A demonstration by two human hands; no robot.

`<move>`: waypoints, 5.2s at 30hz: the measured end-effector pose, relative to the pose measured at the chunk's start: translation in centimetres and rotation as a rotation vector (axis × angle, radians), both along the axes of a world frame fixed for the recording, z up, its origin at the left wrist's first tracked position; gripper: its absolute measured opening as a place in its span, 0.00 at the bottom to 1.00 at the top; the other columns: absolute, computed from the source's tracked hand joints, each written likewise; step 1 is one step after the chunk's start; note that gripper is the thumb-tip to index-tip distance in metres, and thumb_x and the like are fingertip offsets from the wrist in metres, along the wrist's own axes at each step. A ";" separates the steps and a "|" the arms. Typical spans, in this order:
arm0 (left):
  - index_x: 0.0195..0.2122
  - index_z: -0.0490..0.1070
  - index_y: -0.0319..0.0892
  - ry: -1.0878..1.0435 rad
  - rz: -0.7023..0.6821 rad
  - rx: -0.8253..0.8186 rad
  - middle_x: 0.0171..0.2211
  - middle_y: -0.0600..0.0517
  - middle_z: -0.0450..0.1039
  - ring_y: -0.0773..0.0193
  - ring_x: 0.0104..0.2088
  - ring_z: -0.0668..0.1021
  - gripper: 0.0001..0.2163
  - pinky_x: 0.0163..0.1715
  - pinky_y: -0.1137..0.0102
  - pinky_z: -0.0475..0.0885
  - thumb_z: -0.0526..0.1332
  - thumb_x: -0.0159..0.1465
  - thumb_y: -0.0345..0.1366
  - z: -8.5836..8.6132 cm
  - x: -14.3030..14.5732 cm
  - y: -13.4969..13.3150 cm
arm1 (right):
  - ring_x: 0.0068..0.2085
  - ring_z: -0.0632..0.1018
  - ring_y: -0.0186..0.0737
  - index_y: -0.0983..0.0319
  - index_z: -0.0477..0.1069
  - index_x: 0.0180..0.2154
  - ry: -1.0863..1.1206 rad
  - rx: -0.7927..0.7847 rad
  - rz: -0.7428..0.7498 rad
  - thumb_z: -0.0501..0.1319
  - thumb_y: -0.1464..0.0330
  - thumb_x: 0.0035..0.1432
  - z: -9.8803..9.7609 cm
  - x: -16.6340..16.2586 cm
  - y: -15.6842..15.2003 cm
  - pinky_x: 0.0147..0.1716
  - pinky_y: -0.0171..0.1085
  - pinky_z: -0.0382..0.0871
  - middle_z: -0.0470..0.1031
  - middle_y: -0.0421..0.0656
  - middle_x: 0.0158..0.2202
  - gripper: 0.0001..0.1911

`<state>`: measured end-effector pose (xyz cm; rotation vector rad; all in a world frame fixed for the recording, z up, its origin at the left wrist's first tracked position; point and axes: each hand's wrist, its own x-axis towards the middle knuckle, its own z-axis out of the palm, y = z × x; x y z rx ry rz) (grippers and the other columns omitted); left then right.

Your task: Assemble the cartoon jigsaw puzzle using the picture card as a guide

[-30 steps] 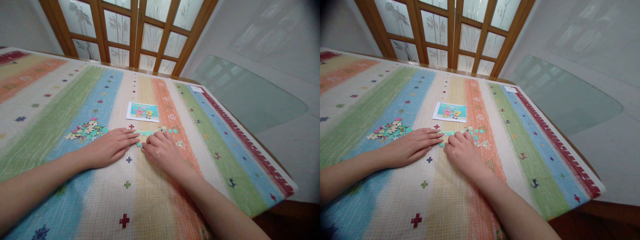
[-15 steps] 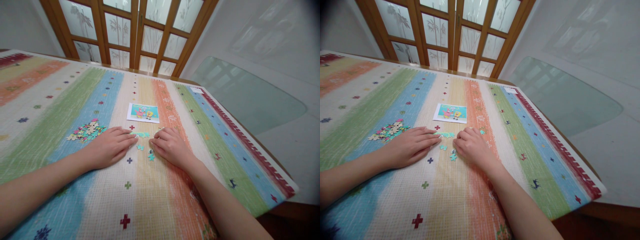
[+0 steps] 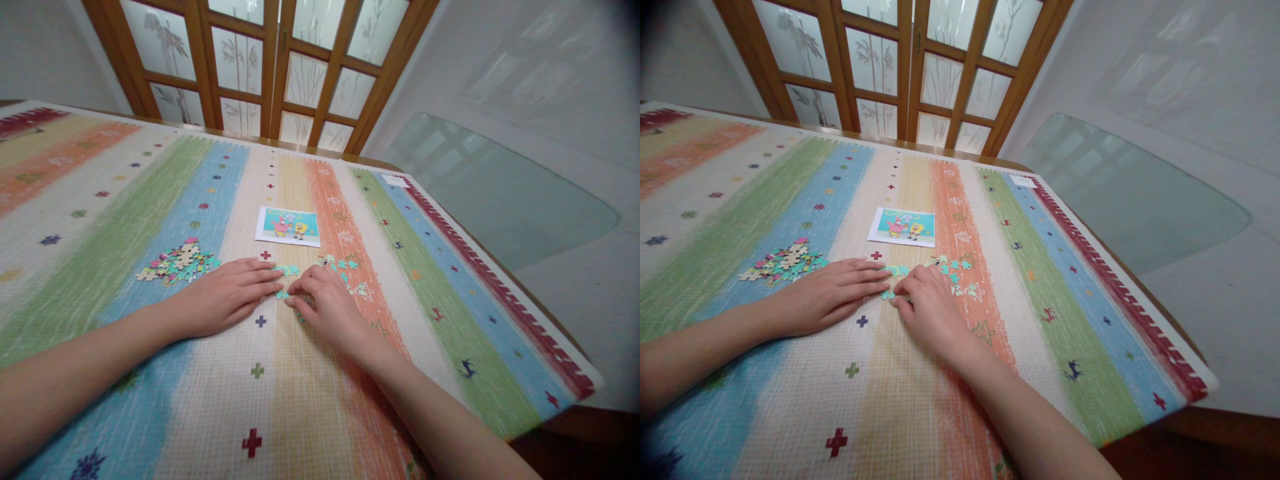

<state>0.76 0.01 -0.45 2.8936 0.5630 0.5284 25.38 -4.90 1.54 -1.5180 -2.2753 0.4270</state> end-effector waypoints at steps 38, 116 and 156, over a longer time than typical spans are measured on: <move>0.67 0.62 0.45 0.090 0.089 -0.033 0.68 0.50 0.62 0.57 0.69 0.61 0.21 0.69 0.58 0.56 0.51 0.75 0.41 0.0 0.0 -0.1 | 0.32 0.76 0.40 0.60 0.79 0.33 0.343 -0.119 -0.226 0.66 0.66 0.58 0.0 6.5 3.8 0.34 0.40 0.68 0.80 0.43 0.31 0.05; 0.66 0.64 0.47 0.085 0.096 -0.059 0.68 0.52 0.62 0.57 0.69 0.62 0.20 0.69 0.58 0.55 0.51 0.75 0.42 0.0 0.0 -0.1 | 0.36 0.82 0.40 0.60 0.79 0.44 0.764 -0.419 -0.117 0.67 0.63 0.57 0.8 4.5 2.4 0.40 0.43 0.78 0.82 0.46 0.38 0.13; 0.66 0.64 0.46 0.099 0.097 -0.077 0.68 0.51 0.62 0.57 0.69 0.61 0.21 0.69 0.58 0.55 0.51 0.75 0.42 0.1 0.0 -0.1 | 0.40 0.76 0.44 0.59 0.79 0.37 0.292 -0.068 -0.171 0.63 0.72 0.61 -0.8 2.5 3.3 0.43 0.44 0.66 0.81 0.44 0.37 0.06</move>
